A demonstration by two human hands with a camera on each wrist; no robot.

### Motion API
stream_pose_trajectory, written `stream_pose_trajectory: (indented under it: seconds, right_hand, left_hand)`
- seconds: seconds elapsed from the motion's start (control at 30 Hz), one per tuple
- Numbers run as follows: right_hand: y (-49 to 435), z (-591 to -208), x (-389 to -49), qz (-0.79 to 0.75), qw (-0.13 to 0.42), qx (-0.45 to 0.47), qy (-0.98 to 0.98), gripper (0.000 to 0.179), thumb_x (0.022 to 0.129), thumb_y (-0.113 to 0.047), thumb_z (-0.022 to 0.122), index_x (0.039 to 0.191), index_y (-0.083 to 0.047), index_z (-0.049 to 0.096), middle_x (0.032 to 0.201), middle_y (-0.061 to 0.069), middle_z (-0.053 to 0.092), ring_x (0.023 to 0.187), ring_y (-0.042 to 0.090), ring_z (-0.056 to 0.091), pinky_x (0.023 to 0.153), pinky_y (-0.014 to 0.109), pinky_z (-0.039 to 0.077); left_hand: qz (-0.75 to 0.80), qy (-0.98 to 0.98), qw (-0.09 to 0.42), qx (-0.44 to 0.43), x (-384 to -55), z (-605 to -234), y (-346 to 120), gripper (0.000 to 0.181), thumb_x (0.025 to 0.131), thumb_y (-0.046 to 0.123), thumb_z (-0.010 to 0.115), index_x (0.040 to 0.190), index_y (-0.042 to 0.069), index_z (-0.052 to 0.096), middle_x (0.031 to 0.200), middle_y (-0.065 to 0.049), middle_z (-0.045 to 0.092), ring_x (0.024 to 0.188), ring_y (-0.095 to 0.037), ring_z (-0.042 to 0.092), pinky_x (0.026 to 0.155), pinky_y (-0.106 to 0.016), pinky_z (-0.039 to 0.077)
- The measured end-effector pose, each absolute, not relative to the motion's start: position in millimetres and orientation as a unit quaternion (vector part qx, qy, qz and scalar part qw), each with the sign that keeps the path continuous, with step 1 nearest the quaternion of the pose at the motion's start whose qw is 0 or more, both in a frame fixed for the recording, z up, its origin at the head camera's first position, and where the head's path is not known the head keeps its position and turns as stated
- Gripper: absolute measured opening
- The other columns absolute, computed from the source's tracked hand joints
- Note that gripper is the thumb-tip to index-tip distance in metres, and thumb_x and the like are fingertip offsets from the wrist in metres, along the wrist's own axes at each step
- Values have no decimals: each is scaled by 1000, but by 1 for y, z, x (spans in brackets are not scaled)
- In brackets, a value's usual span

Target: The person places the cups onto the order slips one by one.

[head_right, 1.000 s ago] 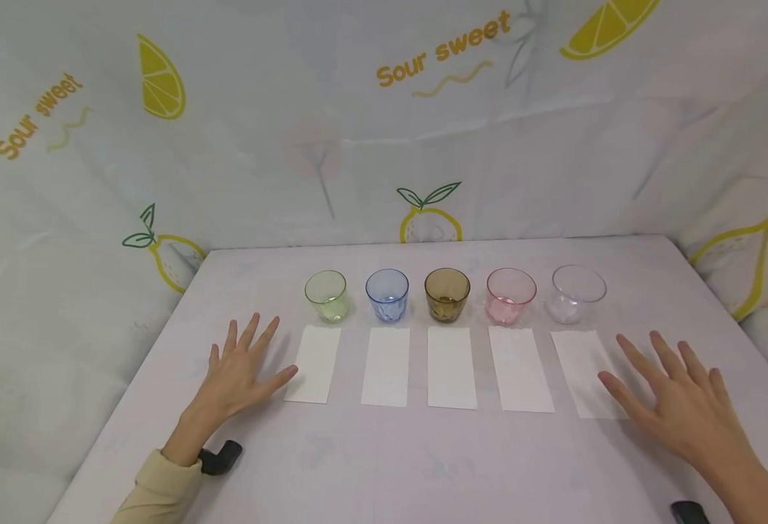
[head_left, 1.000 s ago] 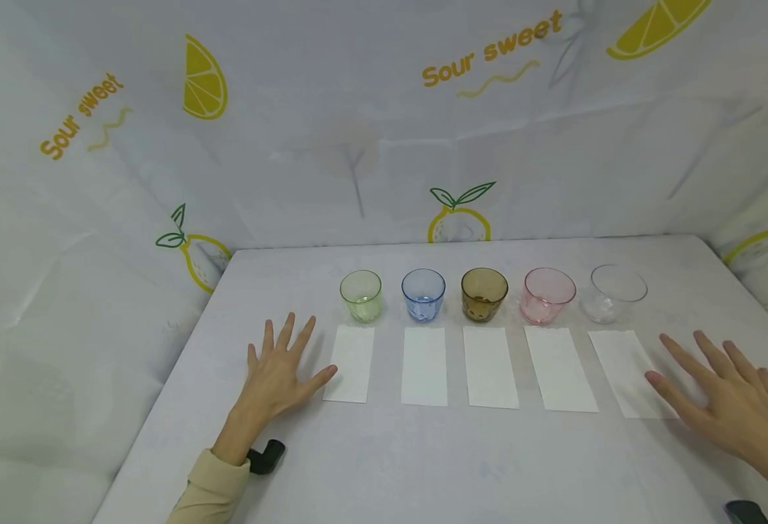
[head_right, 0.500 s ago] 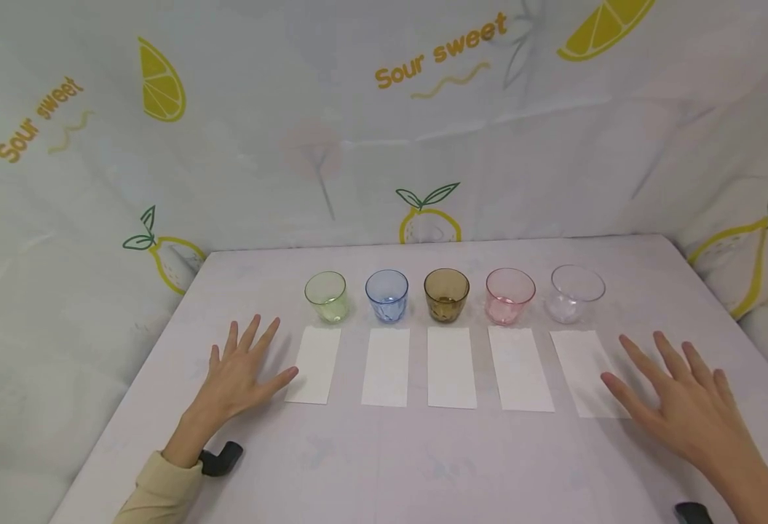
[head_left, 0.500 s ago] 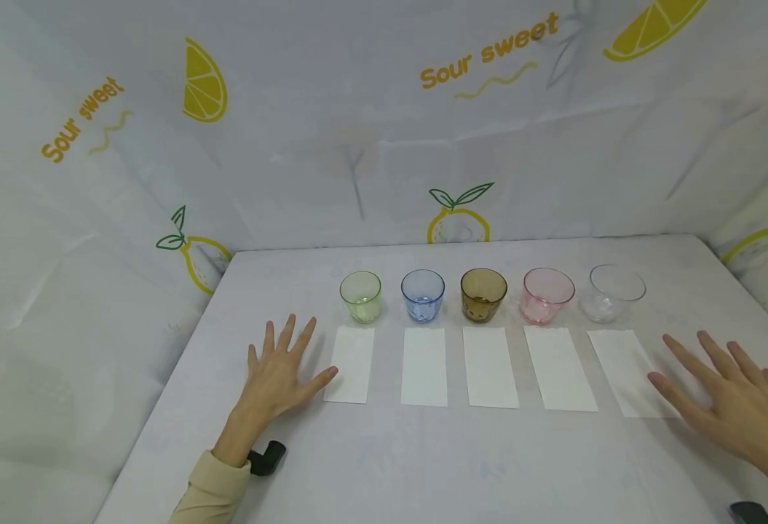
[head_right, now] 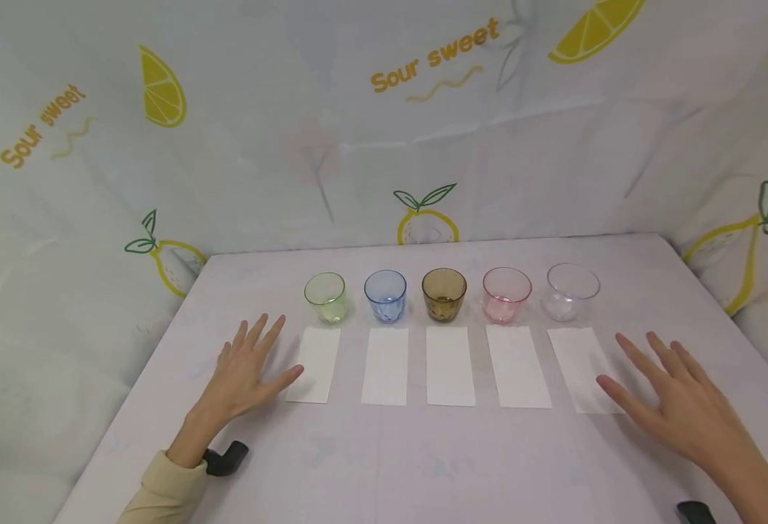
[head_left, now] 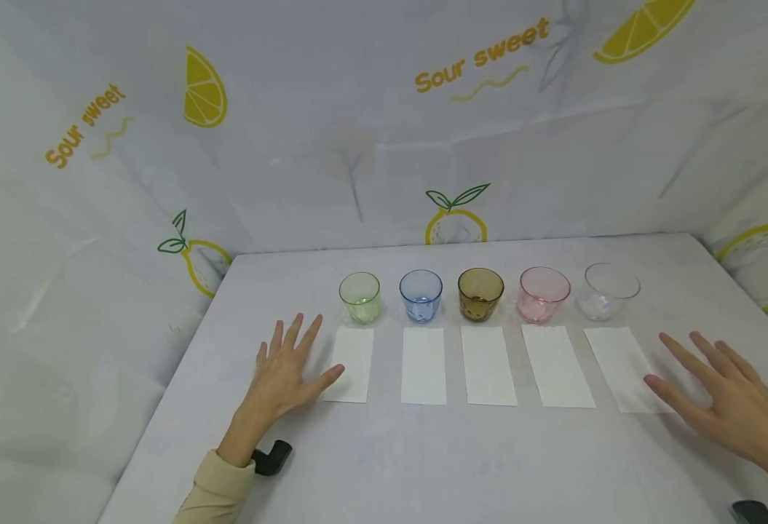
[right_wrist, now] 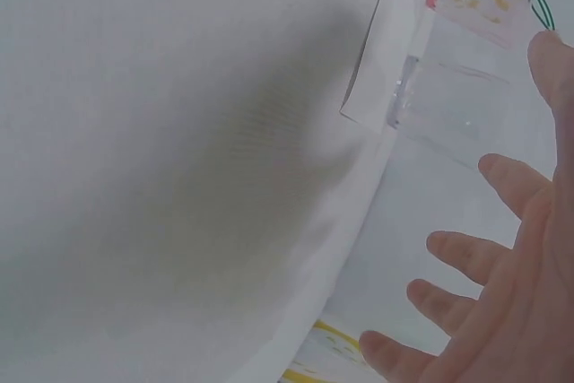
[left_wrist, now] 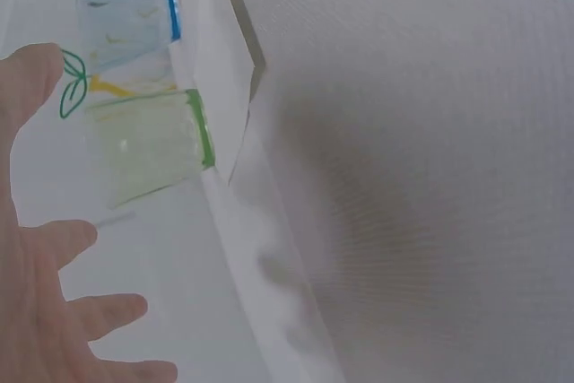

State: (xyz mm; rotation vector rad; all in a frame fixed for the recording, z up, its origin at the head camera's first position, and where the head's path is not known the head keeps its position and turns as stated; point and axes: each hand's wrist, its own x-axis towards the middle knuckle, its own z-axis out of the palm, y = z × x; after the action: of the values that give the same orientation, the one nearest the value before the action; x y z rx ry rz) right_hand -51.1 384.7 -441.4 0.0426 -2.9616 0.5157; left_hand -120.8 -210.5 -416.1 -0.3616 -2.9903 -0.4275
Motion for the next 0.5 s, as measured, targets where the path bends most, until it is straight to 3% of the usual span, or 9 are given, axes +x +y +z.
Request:
stream_pose_trajectory:
  seconds: [0.1,0.17,0.3,0.5]
  right_hand:
    - [385,-440,-50,193,60,12,-979,83,98,-43,64,164,-15,22,161,40,16,149,63,4,108,86,4]
    - [385,-439,-51,205,58,12,-977,83,97,-41,66,164,-17,23,160,40,19,145,67,10,100,89,10]
    - [386,-439,-52,226,59,28,-972,82,96,-37,69,163,-16,26,153,43,30,138,68,22,103,87,10]
    - [388,-442,-55,221,69,47,-972,81,93,-35,74,160,-14,34,136,40,45,118,61,37,91,76,30]
  left_hand:
    - [-150,-979,54,-124,-122,-413,-206,90,89,64,65,162,24,31,167,-18,31,152,-55,24,110,-81,28]
    - [-156,-978,56,-125,-123,-410,-203,90,88,64,66,162,24,31,167,-18,31,152,-55,24,111,-80,28]
    - [-161,-976,58,-131,-126,-405,-196,91,88,64,66,162,25,30,167,-18,31,152,-54,25,113,-78,28]
    - [-177,-970,65,-155,-133,-399,-183,91,89,61,67,163,24,28,167,-19,30,152,-55,25,113,-76,30]
